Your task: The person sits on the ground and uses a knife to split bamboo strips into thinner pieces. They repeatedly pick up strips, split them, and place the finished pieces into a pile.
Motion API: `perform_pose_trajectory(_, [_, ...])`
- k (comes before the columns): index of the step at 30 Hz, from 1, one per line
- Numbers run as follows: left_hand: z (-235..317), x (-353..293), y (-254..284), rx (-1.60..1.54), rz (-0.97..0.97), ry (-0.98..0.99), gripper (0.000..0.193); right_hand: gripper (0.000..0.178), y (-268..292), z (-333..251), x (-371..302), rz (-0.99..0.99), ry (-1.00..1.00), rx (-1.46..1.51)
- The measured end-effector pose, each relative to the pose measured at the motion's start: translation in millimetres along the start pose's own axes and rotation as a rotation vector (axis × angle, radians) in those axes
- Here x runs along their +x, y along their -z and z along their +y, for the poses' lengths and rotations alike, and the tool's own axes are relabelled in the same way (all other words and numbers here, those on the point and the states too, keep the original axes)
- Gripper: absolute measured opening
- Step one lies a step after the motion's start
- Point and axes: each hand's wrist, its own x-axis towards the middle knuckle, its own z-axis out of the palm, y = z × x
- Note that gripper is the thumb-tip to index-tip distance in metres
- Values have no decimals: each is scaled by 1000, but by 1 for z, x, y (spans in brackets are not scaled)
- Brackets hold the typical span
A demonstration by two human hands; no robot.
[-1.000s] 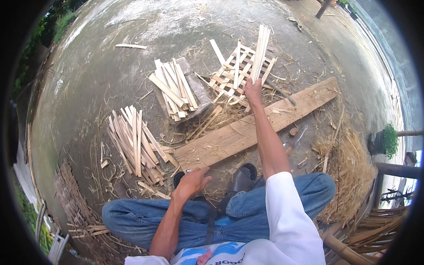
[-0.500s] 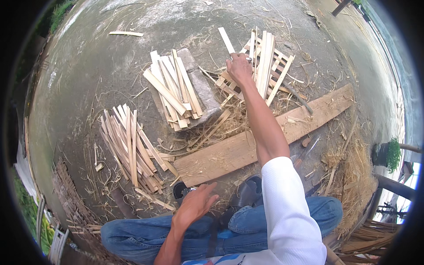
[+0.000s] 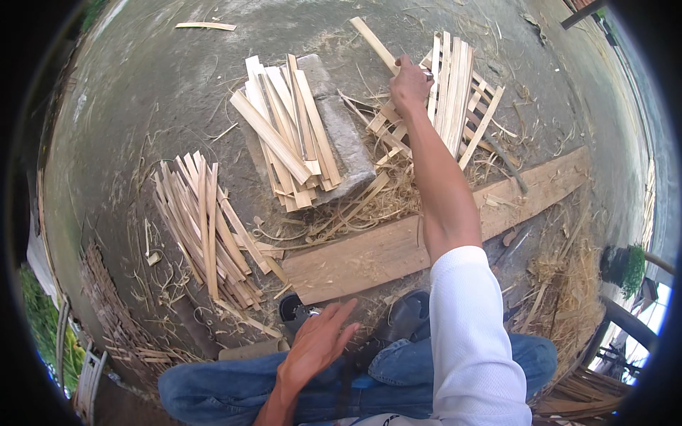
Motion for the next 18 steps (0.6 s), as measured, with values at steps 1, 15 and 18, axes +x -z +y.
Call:
perform_pose_trajectory(1, [1,-1,0,3,9,-14,46,27,4,2,0,40,-33,110])
perform_pose_trajectory(15, [-12,-14,-20,137,106,-115,40,24,75,-80,-163,-224,88,522])
perform_pose_trajectory(18, [-20,-17,-28,171,112,-120,41,22,85,-97,-190,-259,38,306])
